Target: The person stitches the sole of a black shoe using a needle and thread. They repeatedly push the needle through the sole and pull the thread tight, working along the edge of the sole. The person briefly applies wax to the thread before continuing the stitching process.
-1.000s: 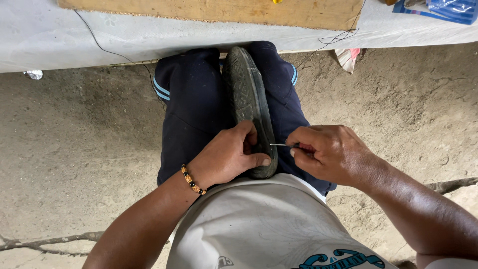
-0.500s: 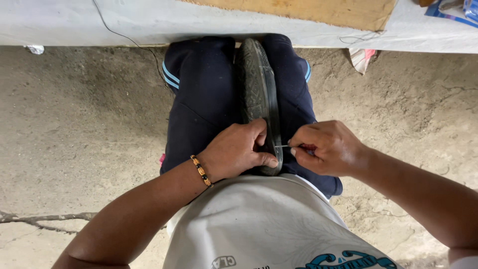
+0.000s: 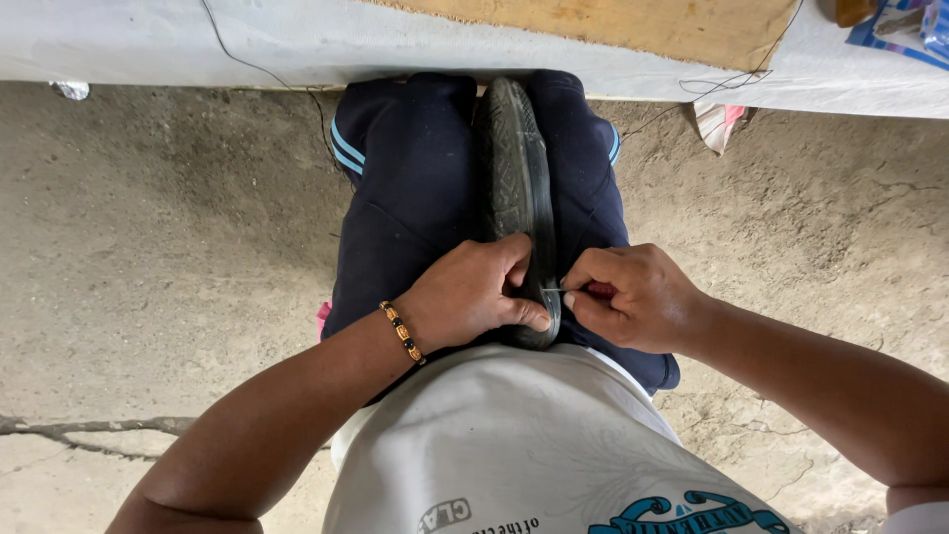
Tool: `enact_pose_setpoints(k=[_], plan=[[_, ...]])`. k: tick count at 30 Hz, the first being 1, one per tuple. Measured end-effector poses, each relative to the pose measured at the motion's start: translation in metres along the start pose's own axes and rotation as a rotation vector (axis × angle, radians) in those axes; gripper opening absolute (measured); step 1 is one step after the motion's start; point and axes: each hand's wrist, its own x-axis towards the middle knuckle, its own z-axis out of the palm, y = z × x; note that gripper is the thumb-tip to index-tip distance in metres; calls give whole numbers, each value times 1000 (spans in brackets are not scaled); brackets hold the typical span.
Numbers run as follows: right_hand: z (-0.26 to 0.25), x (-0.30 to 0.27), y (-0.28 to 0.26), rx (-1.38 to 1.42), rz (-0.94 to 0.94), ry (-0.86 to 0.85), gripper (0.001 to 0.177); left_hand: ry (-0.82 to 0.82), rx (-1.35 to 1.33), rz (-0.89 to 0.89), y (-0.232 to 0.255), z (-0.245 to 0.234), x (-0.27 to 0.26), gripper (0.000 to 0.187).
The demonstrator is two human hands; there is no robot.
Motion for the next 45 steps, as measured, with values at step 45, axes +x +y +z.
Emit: enact_pose_setpoints(k=[45], plan=[[-10, 2, -45, -695, 333, -403, 66, 255, 337, 282, -1, 20, -41, 35]])
